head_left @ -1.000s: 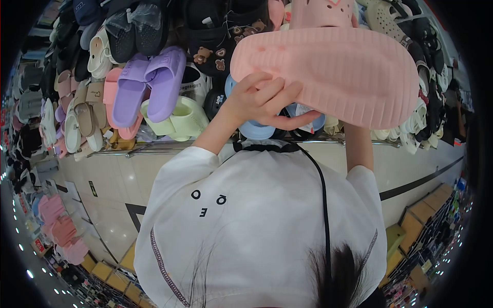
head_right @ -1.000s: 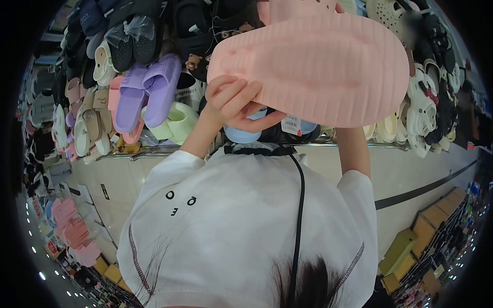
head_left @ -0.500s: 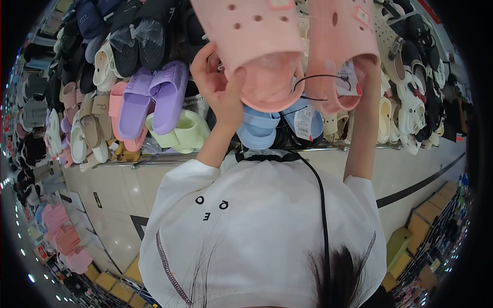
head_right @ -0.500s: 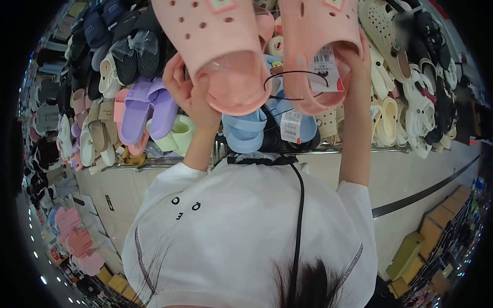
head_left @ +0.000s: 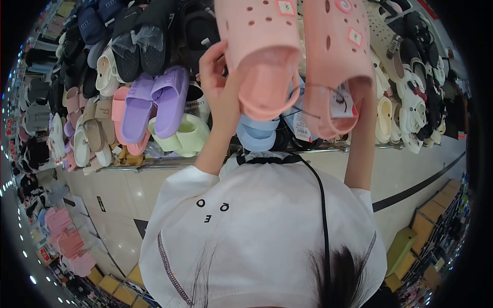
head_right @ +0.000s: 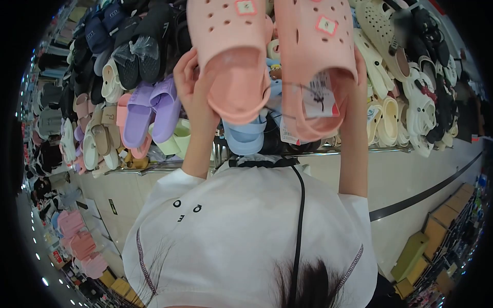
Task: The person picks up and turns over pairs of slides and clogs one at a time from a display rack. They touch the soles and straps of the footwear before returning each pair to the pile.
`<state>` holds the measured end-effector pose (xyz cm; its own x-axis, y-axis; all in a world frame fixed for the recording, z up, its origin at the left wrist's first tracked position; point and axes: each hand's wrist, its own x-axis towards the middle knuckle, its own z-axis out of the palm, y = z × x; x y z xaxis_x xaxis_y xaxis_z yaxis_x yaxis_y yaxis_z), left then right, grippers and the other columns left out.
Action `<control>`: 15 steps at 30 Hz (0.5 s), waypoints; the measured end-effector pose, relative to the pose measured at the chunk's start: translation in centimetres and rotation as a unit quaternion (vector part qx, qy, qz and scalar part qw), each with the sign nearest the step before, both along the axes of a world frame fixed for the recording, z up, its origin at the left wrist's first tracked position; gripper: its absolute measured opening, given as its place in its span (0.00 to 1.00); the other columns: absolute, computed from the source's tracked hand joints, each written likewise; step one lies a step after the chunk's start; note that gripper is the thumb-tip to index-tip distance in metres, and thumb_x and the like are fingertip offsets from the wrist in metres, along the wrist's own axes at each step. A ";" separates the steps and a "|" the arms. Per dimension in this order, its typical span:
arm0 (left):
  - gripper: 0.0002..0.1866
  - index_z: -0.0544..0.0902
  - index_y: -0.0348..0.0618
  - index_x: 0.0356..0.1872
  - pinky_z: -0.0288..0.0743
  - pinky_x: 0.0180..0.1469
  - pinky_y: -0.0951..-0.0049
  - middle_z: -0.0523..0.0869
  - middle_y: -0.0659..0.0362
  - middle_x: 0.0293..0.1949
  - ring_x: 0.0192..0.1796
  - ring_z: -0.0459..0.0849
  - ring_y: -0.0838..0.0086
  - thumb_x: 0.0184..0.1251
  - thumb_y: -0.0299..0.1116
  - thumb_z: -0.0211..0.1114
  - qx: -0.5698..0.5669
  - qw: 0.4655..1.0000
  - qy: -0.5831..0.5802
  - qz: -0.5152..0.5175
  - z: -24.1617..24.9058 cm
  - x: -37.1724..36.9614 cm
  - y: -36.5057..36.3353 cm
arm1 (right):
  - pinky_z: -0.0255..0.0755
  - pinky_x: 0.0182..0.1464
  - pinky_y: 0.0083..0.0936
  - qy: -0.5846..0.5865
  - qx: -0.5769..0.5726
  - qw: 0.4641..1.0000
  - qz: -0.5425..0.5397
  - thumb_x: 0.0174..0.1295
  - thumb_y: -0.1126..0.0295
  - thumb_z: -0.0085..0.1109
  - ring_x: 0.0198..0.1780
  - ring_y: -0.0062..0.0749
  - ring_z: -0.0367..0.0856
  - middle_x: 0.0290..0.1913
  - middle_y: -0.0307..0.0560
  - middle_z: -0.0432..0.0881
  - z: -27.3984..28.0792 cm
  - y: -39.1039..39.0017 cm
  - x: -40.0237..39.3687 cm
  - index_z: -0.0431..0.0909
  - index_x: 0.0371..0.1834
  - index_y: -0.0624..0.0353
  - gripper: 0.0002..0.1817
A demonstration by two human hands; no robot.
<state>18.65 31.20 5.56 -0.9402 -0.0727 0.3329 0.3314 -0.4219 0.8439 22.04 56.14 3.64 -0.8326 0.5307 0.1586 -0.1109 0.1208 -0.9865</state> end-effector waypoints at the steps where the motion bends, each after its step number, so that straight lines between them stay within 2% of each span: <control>1: 0.27 0.65 0.38 0.54 0.65 0.54 0.73 0.71 0.53 0.50 0.52 0.70 0.72 0.51 0.24 0.62 -0.023 1.000 0.009 0.003 -0.5 -1.2 0.4 | 0.66 0.56 0.28 0.031 -0.129 0.990 0.045 0.46 0.79 0.56 0.52 0.35 0.72 0.51 0.51 0.71 0.7 0.2 -0.2 0.53 0.62 0.64 0.37; 2: 0.25 0.66 0.38 0.53 0.65 0.54 0.75 0.72 0.53 0.49 0.51 0.72 0.73 0.52 0.23 0.62 -0.045 0.999 0.019 0.005 -0.9 -2.4 0.8 | 0.66 0.55 0.27 0.062 -0.255 0.961 0.090 0.46 0.79 0.57 0.52 0.35 0.72 0.50 0.52 0.72 1.7 0.5 -0.4 0.52 0.62 0.65 0.37; 3: 0.23 0.67 0.37 0.52 0.65 0.53 0.77 0.73 0.54 0.47 0.50 0.72 0.75 0.53 0.23 0.62 -0.047 0.998 0.031 -0.004 -0.4 -3.3 1.2 | 0.68 0.54 0.26 0.082 -0.172 0.979 0.065 0.47 0.78 0.56 0.50 0.34 0.73 0.48 0.53 0.73 3.6 -0.3 -0.9 0.52 0.62 0.66 0.36; 6: 0.23 0.67 0.38 0.53 0.66 0.52 0.77 0.74 0.55 0.45 0.48 0.73 0.75 0.54 0.24 0.62 -0.057 0.996 0.070 0.000 0.9 -6.3 2.4 | 0.67 0.54 0.27 0.124 -0.137 0.979 0.082 0.47 0.79 0.55 0.49 0.34 0.74 0.47 0.53 0.74 6.4 -0.7 -2.7 0.54 0.62 0.67 0.35; 7: 0.23 0.69 0.37 0.52 0.67 0.48 0.80 0.75 0.56 0.42 0.45 0.73 0.77 0.52 0.25 0.62 0.015 0.998 0.048 -0.029 1.6 -6.6 3.2 | 0.67 0.51 0.22 0.139 -0.111 0.981 0.074 0.51 0.74 0.51 0.47 0.30 0.74 0.46 0.48 0.74 6.4 -0.7 -3.8 0.65 0.55 0.64 0.24; 8: 0.23 0.69 0.37 0.52 0.67 0.48 0.80 0.75 0.56 0.42 0.45 0.73 0.77 0.52 0.25 0.62 0.016 0.998 0.049 -0.031 1.4 -7.6 3.5 | 0.67 0.51 0.22 0.141 -0.110 0.981 0.072 0.51 0.74 0.51 0.47 0.30 0.74 0.46 0.48 0.74 6.0 0.3 -5.0 0.65 0.55 0.64 0.24; 10: 0.29 0.61 0.39 0.59 0.63 0.55 0.75 0.70 0.52 0.51 0.52 0.70 0.71 0.54 0.24 0.58 -0.041 0.998 0.010 -0.052 0.9 -9.7 4.3 | 0.67 0.50 0.20 0.115 -0.035 0.988 0.098 0.51 0.71 0.53 0.48 0.29 0.74 0.48 0.47 0.73 4.9 2.5 -7.2 0.65 0.55 0.64 0.25; 11: 0.23 0.64 0.39 0.57 0.64 0.52 0.77 0.73 0.54 0.47 0.49 0.71 0.74 0.60 0.28 0.57 -0.035 0.998 0.026 -0.051 0.9 -9.9 5.0 | 0.68 0.48 0.20 0.103 -0.082 0.988 0.081 0.51 0.70 0.55 0.46 0.26 0.74 0.45 0.44 0.75 4.5 2.3 -8.1 0.67 0.53 0.65 0.24; 12: 0.25 0.62 0.41 0.59 0.64 0.54 0.74 0.73 0.53 0.47 0.50 0.71 0.72 0.60 0.28 0.56 -0.072 0.996 0.013 -0.043 0.8 -10.1 5.4 | 0.68 0.48 0.20 0.103 -0.081 0.988 0.080 0.51 0.70 0.55 0.46 0.26 0.74 0.45 0.44 0.75 4.2 2.0 -9.0 0.67 0.53 0.65 0.24; 14: 0.27 0.61 0.45 0.61 0.61 0.57 0.70 0.72 0.51 0.50 0.53 0.69 0.68 0.59 0.29 0.57 -0.267 0.951 0.142 0.062 -3.5 -13.9 5.7 | 0.64 0.54 0.33 0.085 -0.188 0.969 0.137 0.46 0.72 0.62 0.55 0.47 0.67 0.55 0.59 0.65 3.3 1.6 -10.5 0.60 0.61 0.58 0.35; 15: 0.29 0.60 0.46 0.62 0.55 0.61 0.70 0.66 0.50 0.58 0.60 0.65 0.65 0.58 0.29 0.57 -0.280 0.960 0.015 0.006 -3.1 -13.3 5.9 | 0.62 0.58 0.35 0.065 -0.172 0.977 0.108 0.43 0.70 0.65 0.57 0.53 0.63 0.57 0.62 0.62 2.2 1.8 -11.2 0.58 0.62 0.57 0.40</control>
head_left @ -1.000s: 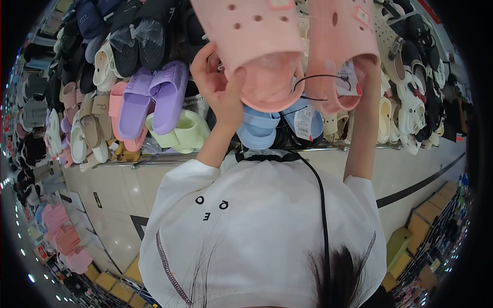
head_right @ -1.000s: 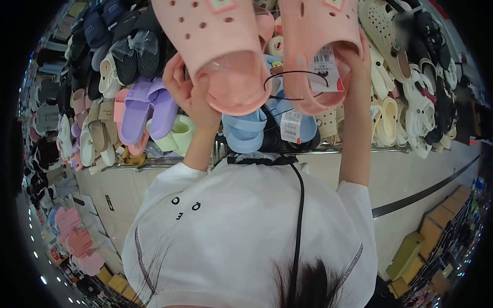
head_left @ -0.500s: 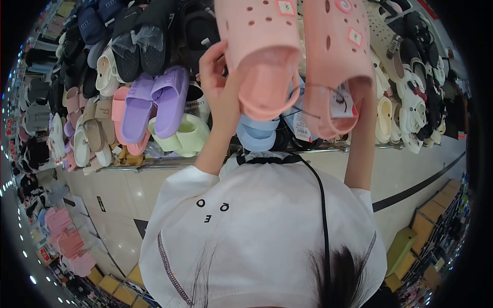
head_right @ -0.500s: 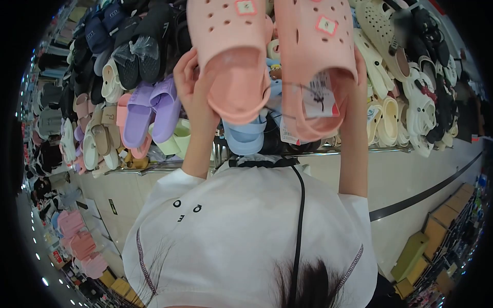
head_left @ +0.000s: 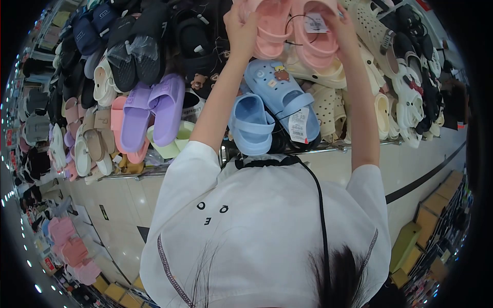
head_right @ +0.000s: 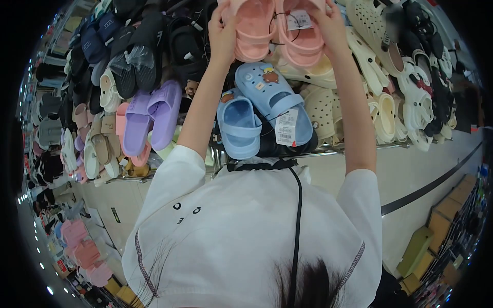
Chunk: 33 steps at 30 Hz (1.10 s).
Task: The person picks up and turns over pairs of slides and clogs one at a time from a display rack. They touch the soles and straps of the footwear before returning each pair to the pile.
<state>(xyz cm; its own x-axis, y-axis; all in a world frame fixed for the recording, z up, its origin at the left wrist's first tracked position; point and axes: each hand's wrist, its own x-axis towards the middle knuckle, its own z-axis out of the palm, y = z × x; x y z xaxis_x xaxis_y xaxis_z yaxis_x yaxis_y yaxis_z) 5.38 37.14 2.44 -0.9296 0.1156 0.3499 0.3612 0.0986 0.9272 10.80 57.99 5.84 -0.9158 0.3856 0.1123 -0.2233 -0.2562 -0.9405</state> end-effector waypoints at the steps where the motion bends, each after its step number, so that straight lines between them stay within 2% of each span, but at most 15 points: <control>1: 0.29 0.60 0.46 0.62 0.55 0.61 0.70 0.66 0.50 0.58 0.60 0.65 0.65 0.58 0.29 0.57 0.002 1.000 0.000 -0.003 -0.7 -0.4 0.4 | 0.62 0.58 0.35 0.000 0.002 1.000 -0.003 0.43 0.70 0.65 0.57 0.53 0.63 0.57 0.62 0.62 -1.2 0.5 -0.6 0.58 0.62 0.57 0.40; 3: 0.26 0.69 0.44 0.55 0.65 0.51 0.66 0.68 0.44 0.50 0.47 0.71 0.60 0.51 0.34 0.62 -0.038 0.998 0.051 0.005 -3.2 -1.7 1.5 | 0.68 0.48 0.20 -0.020 0.166 0.986 -0.026 0.49 0.76 0.56 0.46 0.26 0.75 0.47 0.52 0.74 -4.0 2.2 -1.8 0.57 0.60 0.69 0.32; 4: 0.26 0.72 0.44 0.52 0.68 0.48 0.62 0.68 0.40 0.48 0.44 0.73 0.54 0.49 0.37 0.62 -0.059 0.993 0.099 0.017 -4.2 -2.0 2.1 | 0.69 0.44 0.18 -0.011 0.219 0.975 -0.021 0.49 0.73 0.57 0.43 0.24 0.75 0.48 0.51 0.74 -6.1 3.6 -2.7 0.58 0.59 0.69 0.32; 7: 0.25 0.71 0.43 0.53 0.67 0.48 0.58 0.66 0.37 0.49 0.47 0.69 0.45 0.51 0.38 0.60 -0.163 0.977 0.118 0.067 -3.3 -1.0 2.7 | 0.69 0.43 0.19 -0.109 0.192 0.973 -0.073 0.49 0.71 0.58 0.42 0.26 0.75 0.48 0.49 0.74 -6.4 2.7 -1.8 0.57 0.59 0.69 0.33; 8: 0.25 0.70 0.43 0.54 0.65 0.51 0.56 0.65 0.33 0.50 0.49 0.67 0.41 0.54 0.38 0.57 -0.172 0.978 0.100 0.056 -3.1 -0.8 2.8 | 0.69 0.45 0.24 -0.119 0.197 0.970 -0.075 0.49 0.68 0.57 0.41 0.35 0.77 0.48 0.52 0.74 -5.9 2.2 -1.4 0.57 0.60 0.68 0.35; 9: 0.25 0.70 0.43 0.54 0.65 0.51 0.56 0.65 0.33 0.50 0.49 0.67 0.41 0.54 0.38 0.57 -0.170 0.979 0.100 0.053 -3.3 -0.7 3.3 | 0.69 0.45 0.24 -0.119 0.198 0.970 -0.078 0.49 0.68 0.57 0.41 0.35 0.77 0.48 0.52 0.74 -6.5 2.8 -1.8 0.57 0.60 0.68 0.35; 11: 0.24 0.70 0.44 0.55 0.66 0.50 0.59 0.71 0.33 0.43 0.45 0.70 0.44 0.57 0.39 0.55 -0.257 0.930 0.197 0.173 -3.7 -0.2 4.0 | 0.67 0.49 0.33 -0.081 0.412 0.898 -0.132 0.48 0.66 0.57 0.45 0.46 0.75 0.51 0.60 0.72 -7.8 3.1 -2.7 0.55 0.60 0.69 0.36; 12: 0.24 0.70 0.44 0.55 0.66 0.50 0.59 0.71 0.33 0.43 0.45 0.70 0.44 0.57 0.39 0.55 -0.260 0.930 0.196 0.171 -3.9 -0.1 4.2 | 0.64 0.53 0.40 -0.137 0.515 0.827 -0.176 0.49 0.64 0.57 0.51 0.57 0.70 0.52 0.66 0.68 -8.0 3.0 -2.6 0.57 0.58 0.70 0.35; 15: 0.25 0.67 0.42 0.57 0.65 0.51 0.55 0.66 0.26 0.48 0.50 0.67 0.37 0.59 0.40 0.52 -0.275 0.914 0.242 0.176 -4.5 0.1 4.0 | 0.61 0.55 0.43 -0.073 0.545 0.823 -0.143 0.49 0.63 0.56 0.53 0.60 0.66 0.53 0.68 0.66 -8.4 3.9 -3.0 0.59 0.55 0.70 0.32; 16: 0.25 0.66 0.41 0.57 0.65 0.51 0.53 0.65 0.27 0.51 0.52 0.67 0.39 0.59 0.40 0.52 -0.300 0.898 0.263 0.185 -4.6 0.0 3.9 | 0.63 0.53 0.38 -0.023 0.524 0.827 -0.204 0.50 0.66 0.52 0.50 0.57 0.70 0.46 0.65 0.73 -9.0 3.4 -3.4 0.68 0.50 0.65 0.23; 18: 0.26 0.66 0.41 0.58 0.65 0.51 0.51 0.64 0.28 0.53 0.55 0.66 0.41 0.59 0.41 0.51 -0.319 0.883 0.288 0.190 -3.9 0.1 4.0 | 0.63 0.53 0.40 -0.052 0.541 0.818 -0.187 0.50 0.64 0.54 0.50 0.59 0.69 0.48 0.67 0.70 -8.0 2.9 -2.7 0.64 0.51 0.67 0.26; 20: 0.25 0.67 0.39 0.56 0.63 0.50 0.45 0.65 0.35 0.56 0.58 0.65 0.48 0.59 0.40 0.52 -0.441 0.828 0.263 0.224 -3.1 0.5 4.1 | 0.62 0.54 0.42 -0.080 0.559 0.806 -0.175 0.49 0.63 0.55 0.50 0.62 0.68 0.50 0.68 0.68 -7.1 2.9 -2.1 0.61 0.53 0.70 0.30; 24: 0.19 0.72 0.43 0.48 0.64 0.49 0.48 0.71 0.50 0.52 0.57 0.68 0.57 0.57 0.40 0.55 -0.394 0.852 0.285 0.196 -2.3 0.3 3.8 | 0.63 0.55 0.38 -0.044 0.520 0.841 -0.144 0.50 0.58 0.57 0.52 0.56 0.70 0.51 0.64 0.70 -6.8 3.9 -1.5 0.65 0.52 0.69 0.31; 28: 0.18 0.74 0.43 0.45 0.62 0.54 0.61 0.73 0.51 0.50 0.55 0.69 0.58 0.53 0.39 0.58 -0.324 0.885 0.317 0.100 0.0 2.0 4.7 | 0.62 0.56 0.33 0.028 0.516 0.844 -0.144 0.53 0.58 0.57 0.54 0.47 0.69 0.53 0.57 0.71 -4.0 4.5 2.2 0.69 0.52 0.65 0.26; 33: 0.15 0.77 0.41 0.38 0.62 0.53 0.58 0.74 0.53 0.45 0.52 0.70 0.59 0.49 0.36 0.59 -0.222 0.923 0.316 0.004 2.0 4.2 8.9 | 0.63 0.53 0.32 0.081 0.574 0.791 -0.192 0.53 0.67 0.57 0.51 0.46 0.70 0.47 0.53 0.73 -2.2 9.5 5.7 0.71 0.48 0.61 0.19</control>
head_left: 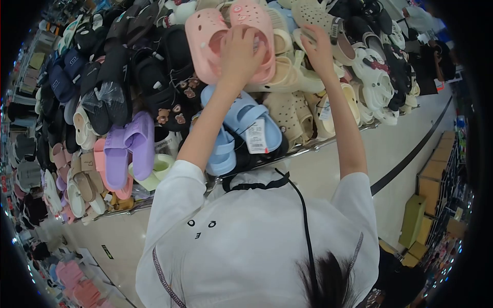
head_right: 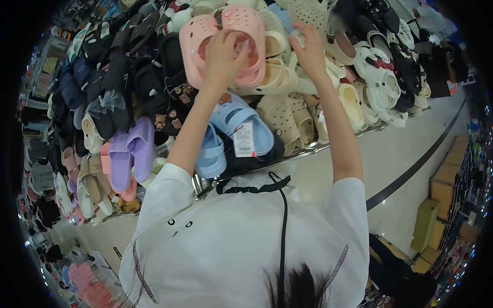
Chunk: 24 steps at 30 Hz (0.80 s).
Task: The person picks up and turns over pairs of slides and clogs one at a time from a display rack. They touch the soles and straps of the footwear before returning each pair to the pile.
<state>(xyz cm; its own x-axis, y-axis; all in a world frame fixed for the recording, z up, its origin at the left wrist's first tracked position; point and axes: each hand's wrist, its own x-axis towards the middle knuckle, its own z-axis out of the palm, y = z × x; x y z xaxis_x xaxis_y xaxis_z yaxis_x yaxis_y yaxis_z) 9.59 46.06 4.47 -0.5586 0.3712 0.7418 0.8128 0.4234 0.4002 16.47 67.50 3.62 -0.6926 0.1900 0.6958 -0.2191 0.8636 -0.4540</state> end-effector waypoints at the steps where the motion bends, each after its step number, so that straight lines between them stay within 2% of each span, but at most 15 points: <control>1: 0.14 0.77 0.41 0.37 0.63 0.52 0.59 0.75 0.53 0.43 0.50 0.71 0.59 0.49 0.36 0.59 -0.001 1.000 -0.022 -0.022 0.2 0.5 0.8 | 0.63 0.53 0.33 0.013 0.012 0.999 -0.031 0.52 0.70 0.56 0.50 0.46 0.69 0.46 0.53 0.73 0.1 1.3 0.4 0.71 0.46 0.62 0.18; 2: 0.13 0.78 0.41 0.36 0.64 0.51 0.60 0.75 0.53 0.42 0.49 0.72 0.59 0.49 0.36 0.59 -0.002 0.998 -0.044 -0.044 0.5 1.2 1.5 | 0.63 0.53 0.33 0.014 0.015 0.999 -0.027 0.52 0.70 0.56 0.50 0.46 0.69 0.46 0.53 0.73 -0.3 3.1 0.6 0.71 0.46 0.62 0.18; 4: 0.12 0.78 0.41 0.35 0.65 0.48 0.62 0.76 0.53 0.40 0.47 0.73 0.59 0.50 0.35 0.59 0.004 0.999 -0.045 -0.028 0.9 2.4 2.8 | 0.63 0.53 0.33 0.048 0.007 0.995 -0.091 0.51 0.71 0.55 0.50 0.47 0.69 0.46 0.54 0.72 -1.3 7.0 0.6 0.70 0.47 0.63 0.18; 5: 0.14 0.78 0.41 0.37 0.66 0.48 0.63 0.76 0.53 0.40 0.46 0.73 0.59 0.51 0.36 0.60 -0.020 0.997 -0.069 -0.035 0.9 2.9 3.3 | 0.62 0.53 0.33 0.046 -0.037 0.994 -0.094 0.50 0.71 0.55 0.50 0.47 0.68 0.46 0.55 0.71 -1.5 8.6 0.7 0.69 0.48 0.62 0.20; 6: 0.15 0.77 0.41 0.39 0.67 0.48 0.63 0.76 0.52 0.40 0.46 0.73 0.58 0.51 0.37 0.61 -0.042 0.994 -0.095 -0.040 0.9 3.4 3.7 | 0.62 0.53 0.33 0.047 -0.033 0.995 -0.085 0.50 0.71 0.55 0.50 0.47 0.68 0.46 0.55 0.71 -1.8 10.3 0.8 0.69 0.48 0.62 0.20; 8: 0.16 0.77 0.40 0.40 0.66 0.49 0.64 0.76 0.52 0.40 0.47 0.73 0.58 0.52 0.37 0.62 -0.046 0.991 -0.123 -0.033 0.7 4.2 4.2 | 0.63 0.53 0.31 0.026 -0.075 0.989 -0.126 0.50 0.70 0.55 0.49 0.44 0.69 0.47 0.55 0.71 -2.6 13.9 0.8 0.69 0.50 0.62 0.21; 10: 0.16 0.76 0.39 0.40 0.66 0.50 0.64 0.75 0.51 0.41 0.47 0.73 0.58 0.52 0.36 0.61 -0.128 0.984 -0.121 -0.005 0.7 4.7 4.6 | 0.63 0.53 0.31 -0.007 -0.102 0.990 -0.094 0.51 0.69 0.56 0.49 0.41 0.70 0.49 0.54 0.70 -3.1 16.4 0.9 0.67 0.53 0.61 0.23; 11: 0.16 0.76 0.39 0.40 0.66 0.50 0.64 0.75 0.51 0.41 0.47 0.73 0.58 0.52 0.36 0.61 -0.126 0.985 -0.120 0.003 0.9 5.0 4.7 | 0.64 0.53 0.31 -0.022 -0.106 0.992 -0.068 0.51 0.69 0.56 0.49 0.41 0.70 0.51 0.54 0.69 -3.3 17.5 0.6 0.66 0.54 0.61 0.25; 13: 0.17 0.75 0.39 0.42 0.66 0.51 0.65 0.74 0.50 0.43 0.48 0.73 0.58 0.53 0.37 0.62 -0.180 0.974 -0.105 0.083 1.2 5.8 5.7 | 0.65 0.53 0.30 -0.048 -0.128 0.991 -0.007 0.51 0.69 0.57 0.50 0.41 0.70 0.54 0.54 0.67 -4.0 19.6 -0.2 0.64 0.58 0.59 0.28; 17: 0.22 0.73 0.38 0.47 0.66 0.50 0.67 0.73 0.50 0.43 0.49 0.72 0.61 0.53 0.40 0.62 -0.126 0.975 -0.168 0.075 1.2 6.9 9.0 | 0.63 0.56 0.32 -0.034 -0.059 0.995 0.078 0.50 0.72 0.57 0.54 0.46 0.68 0.56 0.55 0.65 -2.1 20.4 -2.3 0.62 0.60 0.54 0.30; 19: 0.23 0.72 0.37 0.48 0.67 0.50 0.68 0.73 0.50 0.44 0.49 0.72 0.61 0.53 0.40 0.62 -0.107 0.969 -0.210 0.071 1.3 8.1 11.2 | 0.62 0.58 0.33 -0.034 0.012 0.989 0.146 0.49 0.75 0.54 0.57 0.48 0.66 0.58 0.55 0.64 -0.8 19.9 -3.3 0.62 0.61 0.49 0.31; 22: 0.26 0.70 0.37 0.51 0.67 0.50 0.69 0.74 0.50 0.46 0.50 0.72 0.62 0.53 0.41 0.62 -0.062 0.960 -0.269 0.044 0.6 8.3 13.8 | 0.61 0.58 0.33 -0.071 0.022 0.970 0.232 0.49 0.77 0.51 0.58 0.49 0.64 0.58 0.53 0.64 -0.3 19.1 -4.6 0.61 0.61 0.46 0.32; 23: 0.28 0.69 0.37 0.52 0.67 0.50 0.69 0.73 0.49 0.47 0.51 0.72 0.63 0.53 0.42 0.63 -0.039 0.956 -0.288 0.024 0.4 8.2 14.5 | 0.66 0.54 0.33 -0.097 0.022 0.970 0.220 0.52 0.77 0.49 0.53 0.49 0.70 0.52 0.53 0.70 -0.5 18.8 -4.7 0.65 0.58 0.47 0.26; 24: 0.28 0.69 0.37 0.52 0.67 0.50 0.69 0.73 0.49 0.47 0.51 0.72 0.63 0.53 0.42 0.63 -0.043 0.955 -0.292 0.027 0.2 8.0 15.0 | 0.66 0.54 0.33 -0.099 0.018 0.970 0.222 0.52 0.77 0.49 0.53 0.49 0.70 0.52 0.53 0.70 -0.7 18.6 -4.9 0.65 0.58 0.47 0.26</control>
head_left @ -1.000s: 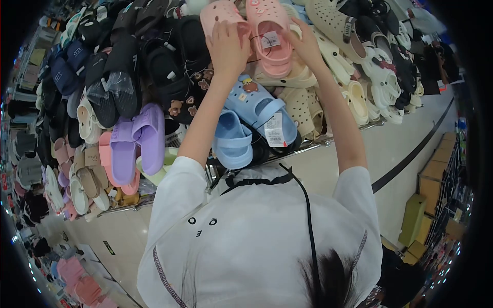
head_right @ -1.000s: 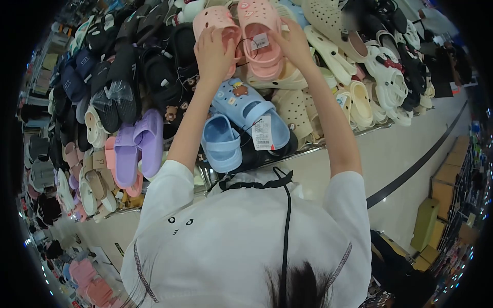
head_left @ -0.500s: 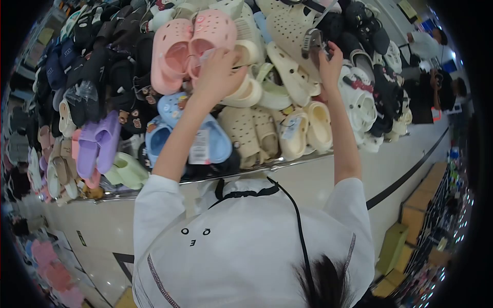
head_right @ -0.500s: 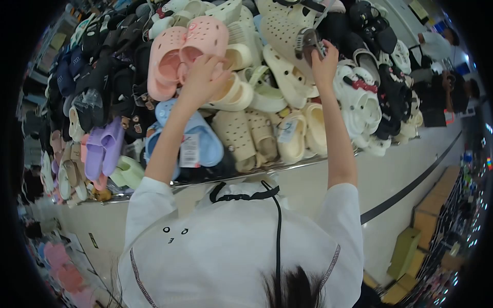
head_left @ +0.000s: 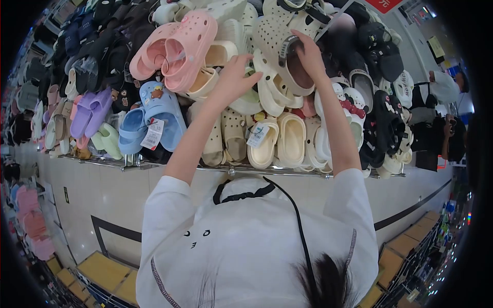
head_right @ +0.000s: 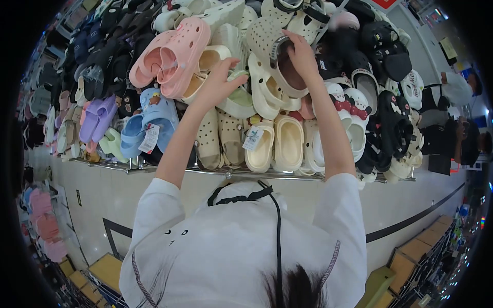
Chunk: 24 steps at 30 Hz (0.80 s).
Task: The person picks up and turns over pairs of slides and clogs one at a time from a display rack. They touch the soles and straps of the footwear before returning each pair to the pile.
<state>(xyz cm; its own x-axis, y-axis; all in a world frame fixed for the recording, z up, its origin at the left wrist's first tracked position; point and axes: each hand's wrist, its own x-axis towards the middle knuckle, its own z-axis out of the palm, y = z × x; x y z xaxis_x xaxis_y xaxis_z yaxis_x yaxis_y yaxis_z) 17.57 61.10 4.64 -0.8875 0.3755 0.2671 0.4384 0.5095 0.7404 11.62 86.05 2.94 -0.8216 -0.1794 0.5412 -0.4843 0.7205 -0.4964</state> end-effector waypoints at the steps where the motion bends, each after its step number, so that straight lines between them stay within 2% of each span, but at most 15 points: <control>1: 0.29 0.68 0.36 0.53 0.67 0.50 0.69 0.73 0.48 0.48 0.52 0.72 0.64 0.53 0.43 0.63 0.023 0.999 -0.043 0.000 -0.3 -0.2 0.4 | 0.68 0.51 0.34 0.012 0.019 0.999 -0.038 0.54 0.76 0.48 0.50 0.49 0.72 0.49 0.52 0.73 -0.1 -0.3 -0.2 0.68 0.55 0.47 0.23; 2: 0.31 0.67 0.35 0.54 0.67 0.51 0.70 0.73 0.48 0.50 0.53 0.71 0.65 0.53 0.44 0.63 0.047 0.995 -0.085 -0.001 -0.7 -0.3 1.0 | 0.70 0.47 0.35 0.024 0.039 0.996 -0.076 0.55 0.76 0.47 0.46 0.49 0.74 0.46 0.51 0.75 0.0 -0.4 -0.1 0.70 0.53 0.48 0.20; 6: 0.37 0.62 0.31 0.57 0.66 0.53 0.68 0.71 0.45 0.52 0.54 0.71 0.64 0.52 0.45 0.65 0.075 0.984 -0.163 0.001 -2.0 -0.7 3.3 | 0.71 0.42 0.36 0.039 0.049 0.994 -0.092 0.57 0.75 0.46 0.42 0.48 0.76 0.42 0.49 0.77 0.1 -1.1 1.3 0.72 0.48 0.49 0.16; 8: 0.46 0.52 0.27 0.61 0.65 0.56 0.67 0.68 0.42 0.54 0.55 0.70 0.61 0.49 0.47 0.67 0.141 0.970 -0.195 0.034 -2.7 -0.4 4.3 | 0.71 0.42 0.36 0.059 0.031 0.993 -0.093 0.56 0.76 0.45 0.43 0.47 0.76 0.43 0.47 0.77 0.1 -1.7 2.4 0.72 0.49 0.49 0.17; 9: 0.46 0.52 0.27 0.61 0.65 0.56 0.67 0.68 0.42 0.54 0.55 0.70 0.61 0.49 0.47 0.67 0.141 0.970 -0.196 0.035 -2.9 -0.1 4.8 | 0.71 0.42 0.36 0.059 0.031 0.993 -0.093 0.56 0.76 0.45 0.43 0.47 0.76 0.43 0.47 0.77 0.2 -1.8 3.0 0.72 0.49 0.49 0.17; 11: 0.55 0.40 0.23 0.62 0.61 0.60 0.70 0.66 0.39 0.57 0.59 0.68 0.59 0.46 0.45 0.70 0.221 0.950 -0.217 0.027 -2.9 0.5 5.7 | 0.71 0.41 0.35 0.078 0.004 0.991 -0.109 0.54 0.78 0.45 0.41 0.46 0.77 0.44 0.47 0.78 0.8 -2.2 4.3 0.73 0.48 0.49 0.18; 12: 0.55 0.40 0.23 0.62 0.61 0.60 0.70 0.66 0.39 0.57 0.59 0.68 0.59 0.46 0.45 0.70 0.219 0.951 -0.216 0.025 -3.1 0.7 6.3 | 0.71 0.41 0.35 0.080 0.002 0.991 -0.111 0.54 0.78 0.45 0.41 0.46 0.77 0.44 0.47 0.78 1.0 -2.4 4.9 0.73 0.48 0.49 0.18; 14: 0.58 0.34 0.25 0.61 0.60 0.60 0.71 0.64 0.40 0.58 0.59 0.67 0.59 0.44 0.40 0.72 0.364 0.903 -0.227 0.003 -4.5 0.8 7.8 | 0.72 0.41 0.32 0.089 -0.056 0.989 -0.108 0.52 0.81 0.45 0.40 0.44 0.77 0.44 0.47 0.78 1.3 -2.7 6.0 0.74 0.47 0.49 0.20; 15: 0.59 0.30 0.29 0.62 0.59 0.61 0.70 0.61 0.39 0.59 0.59 0.66 0.59 0.44 0.38 0.71 0.333 0.925 -0.176 0.048 -5.3 0.5 8.2 | 0.72 0.41 0.30 0.094 -0.068 0.988 -0.106 0.52 0.82 0.46 0.40 0.43 0.78 0.44 0.48 0.78 1.5 -3.2 6.6 0.74 0.47 0.50 0.20; 16: 0.59 0.30 0.29 0.62 0.59 0.61 0.70 0.61 0.39 0.59 0.59 0.66 0.59 0.44 0.38 0.71 0.333 0.925 -0.177 0.044 -6.1 0.1 8.6 | 0.72 0.41 0.30 0.094 -0.068 0.987 -0.110 0.52 0.82 0.46 0.40 0.43 0.78 0.44 0.48 0.78 1.5 -3.6 7.0 0.74 0.47 0.50 0.20; 18: 0.58 0.30 0.35 0.63 0.58 0.62 0.68 0.58 0.38 0.60 0.61 0.64 0.58 0.44 0.34 0.70 0.398 0.904 -0.146 0.047 -5.5 0.2 8.6 | 0.72 0.41 0.28 0.059 -0.132 0.985 -0.098 0.52 0.82 0.46 0.40 0.41 0.78 0.44 0.46 0.78 1.5 -4.0 7.6 0.74 0.47 0.51 0.20; 19: 0.54 0.31 0.38 0.65 0.51 0.65 0.67 0.52 0.39 0.63 0.65 0.57 0.59 0.46 0.29 0.66 0.426 0.887 -0.171 0.039 -5.3 0.6 8.5 | 0.72 0.41 0.26 0.043 -0.143 0.985 -0.091 0.51 0.81 0.47 0.40 0.39 0.79 0.45 0.46 0.78 1.7 -3.9 7.9 0.74 0.47 0.55 0.18; 20: 0.54 0.31 0.38 0.65 0.51 0.65 0.67 0.52 0.39 0.63 0.65 0.57 0.59 0.46 0.29 0.66 0.425 0.888 -0.173 0.036 -5.5 0.5 8.6 | 0.72 0.41 0.26 0.042 -0.143 0.984 -0.095 0.51 0.81 0.47 0.40 0.39 0.79 0.45 0.46 0.78 1.7 -3.5 7.8 0.74 0.47 0.55 0.18; 22: 0.50 0.35 0.37 0.66 0.44 0.67 0.68 0.46 0.43 0.66 0.68 0.49 0.60 0.46 0.24 0.61 0.467 0.877 -0.087 0.064 -6.1 0.6 8.8 | 0.72 0.42 0.25 0.010 -0.176 0.984 0.018 0.51 0.80 0.47 0.40 0.37 0.79 0.46 0.47 0.78 1.4 -2.2 7.5 0.72 0.50 0.57 0.20; 24: 0.48 0.36 0.39 0.67 0.41 0.68 0.69 0.42 0.47 0.68 0.69 0.45 0.63 0.46 0.20 0.57 0.487 0.867 -0.090 0.059 -5.4 0.7 8.7 | 0.71 0.45 0.25 0.018 -0.204 0.979 0.002 0.52 0.79 0.47 0.43 0.33 0.77 0.46 0.46 0.77 1.1 -0.7 6.7 0.69 0.54 0.57 0.22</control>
<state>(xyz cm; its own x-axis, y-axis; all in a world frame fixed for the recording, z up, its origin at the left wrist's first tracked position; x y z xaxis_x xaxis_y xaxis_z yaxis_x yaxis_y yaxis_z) 18.32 69.78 -0.79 -0.9644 -0.0458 0.2606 0.2592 -0.3616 0.8956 18.29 85.36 3.99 -0.8009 0.0535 0.5964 -0.5090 0.4639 -0.7251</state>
